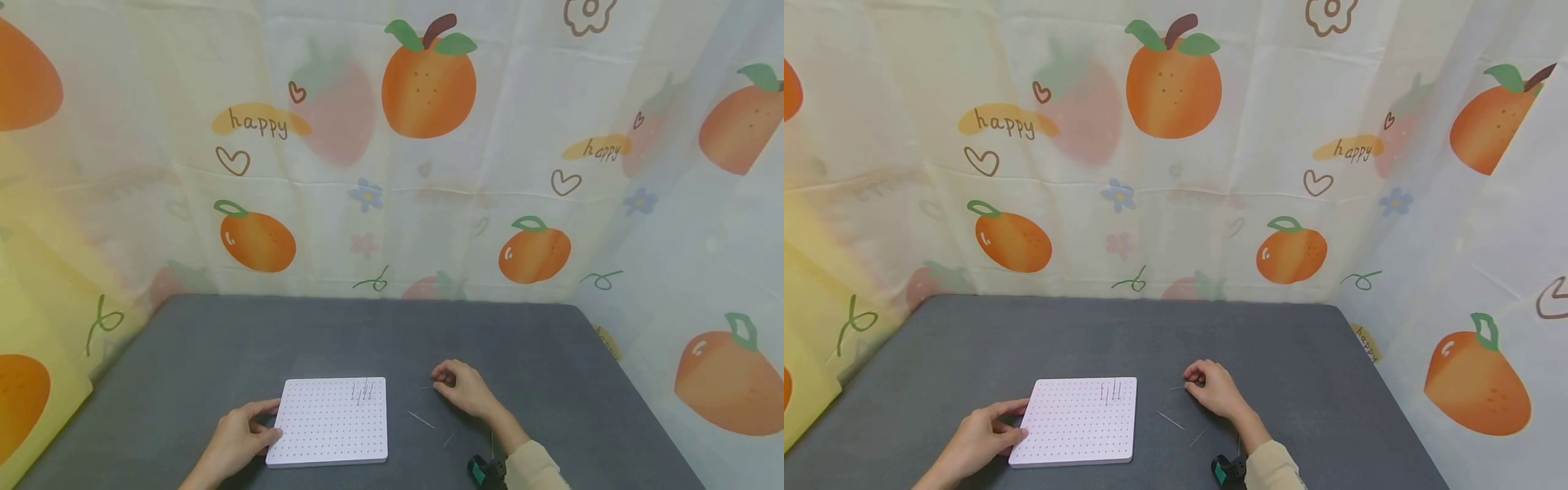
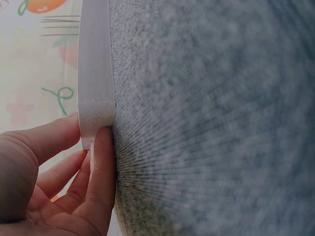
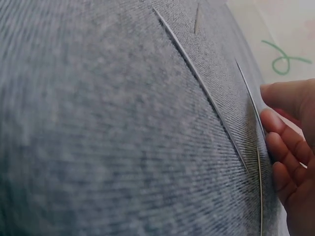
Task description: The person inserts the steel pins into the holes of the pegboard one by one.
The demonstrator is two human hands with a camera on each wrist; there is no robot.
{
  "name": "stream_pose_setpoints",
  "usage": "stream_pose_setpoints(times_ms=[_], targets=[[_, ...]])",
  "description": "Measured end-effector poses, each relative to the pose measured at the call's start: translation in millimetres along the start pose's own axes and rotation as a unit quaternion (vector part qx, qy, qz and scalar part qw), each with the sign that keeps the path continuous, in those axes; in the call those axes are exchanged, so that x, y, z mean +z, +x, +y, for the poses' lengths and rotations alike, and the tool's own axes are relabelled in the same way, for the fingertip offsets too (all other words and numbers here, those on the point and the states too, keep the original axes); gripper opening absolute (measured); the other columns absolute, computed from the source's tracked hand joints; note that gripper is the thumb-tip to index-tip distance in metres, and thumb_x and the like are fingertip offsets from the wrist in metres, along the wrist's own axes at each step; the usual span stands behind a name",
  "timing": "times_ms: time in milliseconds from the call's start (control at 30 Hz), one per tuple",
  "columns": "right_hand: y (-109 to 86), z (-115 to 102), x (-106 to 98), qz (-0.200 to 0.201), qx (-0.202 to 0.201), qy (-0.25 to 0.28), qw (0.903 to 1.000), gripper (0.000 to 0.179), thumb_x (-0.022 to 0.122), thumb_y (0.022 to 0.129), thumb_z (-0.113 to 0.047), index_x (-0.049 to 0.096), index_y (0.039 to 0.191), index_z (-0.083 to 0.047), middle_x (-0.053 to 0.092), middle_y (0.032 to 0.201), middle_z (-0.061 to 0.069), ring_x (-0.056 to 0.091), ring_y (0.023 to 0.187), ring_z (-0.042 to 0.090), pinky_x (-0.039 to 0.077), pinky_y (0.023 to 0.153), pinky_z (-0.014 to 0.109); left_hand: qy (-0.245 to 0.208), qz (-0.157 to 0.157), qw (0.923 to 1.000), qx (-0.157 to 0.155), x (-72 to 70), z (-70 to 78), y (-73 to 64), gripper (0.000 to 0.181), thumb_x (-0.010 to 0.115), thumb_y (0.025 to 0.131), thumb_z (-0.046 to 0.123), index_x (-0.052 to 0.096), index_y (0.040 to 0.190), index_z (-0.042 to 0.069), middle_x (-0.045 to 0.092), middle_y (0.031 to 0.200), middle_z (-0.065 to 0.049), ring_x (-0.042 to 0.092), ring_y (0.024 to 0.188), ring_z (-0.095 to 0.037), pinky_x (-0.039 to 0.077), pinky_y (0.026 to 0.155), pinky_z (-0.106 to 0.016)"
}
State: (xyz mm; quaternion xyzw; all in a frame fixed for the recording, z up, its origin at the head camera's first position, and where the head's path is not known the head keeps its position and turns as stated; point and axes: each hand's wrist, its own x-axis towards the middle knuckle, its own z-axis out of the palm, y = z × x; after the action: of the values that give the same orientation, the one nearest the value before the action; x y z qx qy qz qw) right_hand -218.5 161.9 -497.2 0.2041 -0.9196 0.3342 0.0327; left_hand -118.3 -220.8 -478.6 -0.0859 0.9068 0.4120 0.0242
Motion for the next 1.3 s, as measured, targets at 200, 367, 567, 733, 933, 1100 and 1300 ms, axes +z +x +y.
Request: stream_pose_setpoints(times_ms=[200,367,567,733,933,1100,1300], targets=[[1.0,2.0,1.4,0.001,-0.005,-0.011,0.9999,0.010,0.068,0.080,-0.012,0.063,0.087,-0.018,0.055,0.082,-0.010,0.051,0.076,0.006,0.043,0.071,0.027,0.002,-0.005,1.0000,-0.002,0.3,-0.8,2.0,0.054,0.076,0.069,0.007,0.057,0.119,-0.004,0.063,0.108,-0.018,0.059,0.062,-0.011,0.049,0.049,-0.027],[1.8,1.2,1.8,-0.007,-0.020,-0.017,0.9996,0.009,0.068,0.080,-0.012,0.062,0.084,-0.018,0.053,0.080,-0.009,0.048,0.074,0.007,0.039,0.071,0.028,-0.002,-0.005,1.0000,-0.005,-0.3,-0.7,1.3,0.054,0.077,0.069,0.007,0.058,0.119,-0.003,0.063,0.108,-0.017,0.059,0.062,-0.011,0.049,0.050,-0.027],[3.0,1.6,4.4,-0.004,-0.028,-0.035,0.9990,0.009,0.069,0.078,-0.011,0.062,0.079,-0.017,0.051,0.077,-0.009,0.045,0.073,0.008,0.037,0.069,0.028,-0.006,-0.003,1.0000,-0.006,0.4,-1.8,1.4,0.054,0.076,0.069,0.007,0.058,0.119,-0.003,0.063,0.108,-0.017,0.059,0.062,-0.011,0.049,0.050,-0.027],[3.8,2.8,6.5,-0.001,-0.024,-0.039,0.9990,0.009,0.070,0.078,-0.011,0.063,0.079,-0.017,0.050,0.076,-0.009,0.043,0.071,0.008,0.035,0.067,0.026,-0.010,-0.001,0.9999,-0.006,0.3,-1.0,0.0,0.053,0.075,0.069,0.005,0.058,0.119,-0.003,0.063,0.108,-0.017,0.059,0.062,-0.012,0.049,0.050,-0.027],[5.1,1.1,6.4,0.000,-0.014,-0.041,0.9990,0.009,0.070,0.078,-0.012,0.063,0.077,-0.018,0.050,0.075,-0.009,0.042,0.070,0.007,0.035,0.065,0.025,-0.010,0.004,0.9999,-0.007,0.3,-0.7,-0.5,0.051,0.074,0.069,0.003,0.059,0.118,-0.002,0.063,0.108,-0.016,0.059,0.062,-0.012,0.049,0.049,-0.026],[6.4,-0.5,6.2,0.000,-0.010,-0.051,0.9987,0.011,0.070,0.078,-0.013,0.062,0.074,-0.019,0.050,0.074,-0.010,0.042,0.070,0.007,0.035,0.064,0.025,-0.005,0.000,1.0000,-0.004,0.3,-1.0,0.6,0.052,0.075,0.069,0.005,0.058,0.118,-0.003,0.063,0.108,-0.017,0.059,0.062,-0.011,0.049,0.049,-0.026],[6.7,-1.7,5.9,-0.004,-0.011,-0.057,0.9983,0.012,0.069,0.079,-0.012,0.063,0.072,-0.019,0.050,0.074,-0.010,0.042,0.070,0.007,0.036,0.064,0.024,-0.004,-0.003,1.0000,-0.004,0.1,-1.7,1.7,0.053,0.076,0.069,0.006,0.058,0.118,-0.004,0.063,0.108,-0.018,0.059,0.062,-0.011,0.049,0.049,-0.027]])
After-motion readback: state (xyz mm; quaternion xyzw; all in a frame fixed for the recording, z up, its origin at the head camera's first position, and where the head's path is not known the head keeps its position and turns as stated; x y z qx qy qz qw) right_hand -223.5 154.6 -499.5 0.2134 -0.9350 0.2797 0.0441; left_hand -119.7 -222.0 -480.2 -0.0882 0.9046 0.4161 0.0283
